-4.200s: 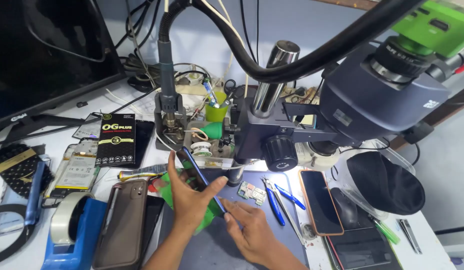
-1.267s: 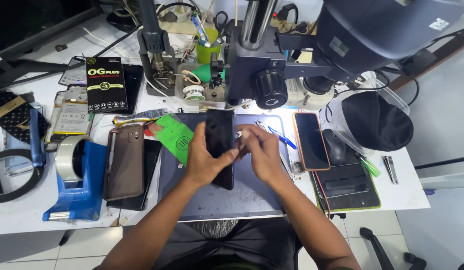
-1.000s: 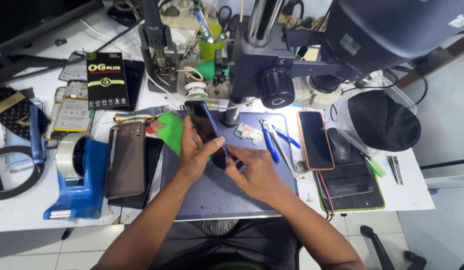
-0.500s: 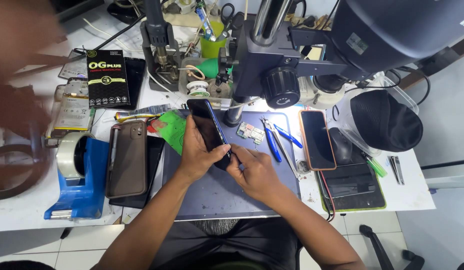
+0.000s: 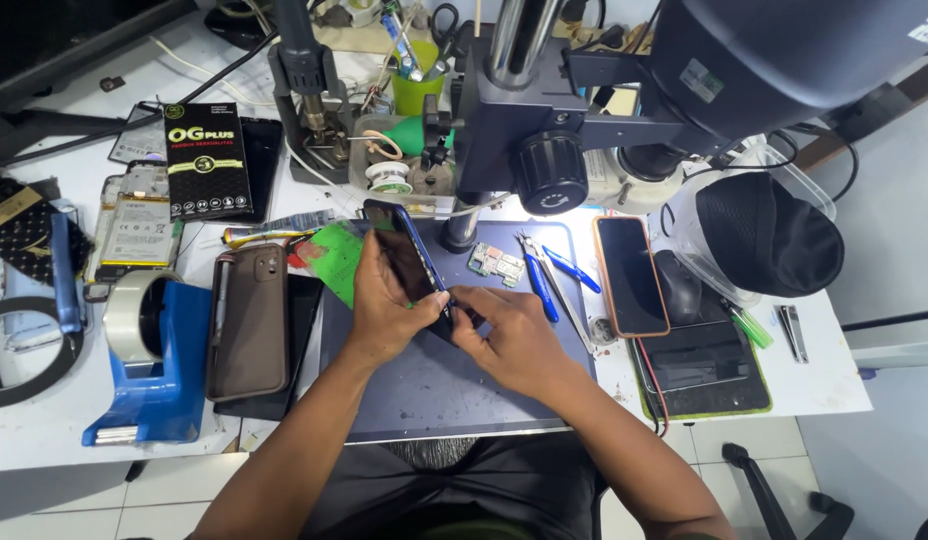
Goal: Disassembling a mobile phone by prying off the back cover, inspecting internal components, and testing the device with a charging cable.
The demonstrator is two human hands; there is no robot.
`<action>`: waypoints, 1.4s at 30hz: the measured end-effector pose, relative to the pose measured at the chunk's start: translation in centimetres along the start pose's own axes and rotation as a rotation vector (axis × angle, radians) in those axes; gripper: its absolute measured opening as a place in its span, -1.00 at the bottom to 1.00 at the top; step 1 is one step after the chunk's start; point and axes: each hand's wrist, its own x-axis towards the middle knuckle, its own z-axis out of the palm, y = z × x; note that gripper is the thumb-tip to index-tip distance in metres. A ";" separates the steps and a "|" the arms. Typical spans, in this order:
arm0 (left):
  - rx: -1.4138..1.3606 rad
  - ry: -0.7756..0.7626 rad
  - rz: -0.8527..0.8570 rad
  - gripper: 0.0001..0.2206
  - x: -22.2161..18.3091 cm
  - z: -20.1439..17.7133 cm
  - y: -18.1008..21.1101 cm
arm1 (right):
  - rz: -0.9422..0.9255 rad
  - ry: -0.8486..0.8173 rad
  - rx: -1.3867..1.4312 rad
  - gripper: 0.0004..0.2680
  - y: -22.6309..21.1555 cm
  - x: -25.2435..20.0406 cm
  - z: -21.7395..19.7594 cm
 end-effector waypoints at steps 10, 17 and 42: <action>0.272 0.003 0.124 -0.29 -0.6 3.2 3.6 | -0.135 0.175 0.035 -0.75 -3.8 1.2 -2.9; 0.701 -0.063 0.126 -0.17 -1.4 4.5 5.5 | -0.303 0.136 -0.137 -0.74 -1.9 0.2 -2.5; 0.791 -0.078 0.360 -0.25 -2.4 4.1 4.8 | 0.012 -0.168 -0.045 -0.79 -2.6 2.4 -8.2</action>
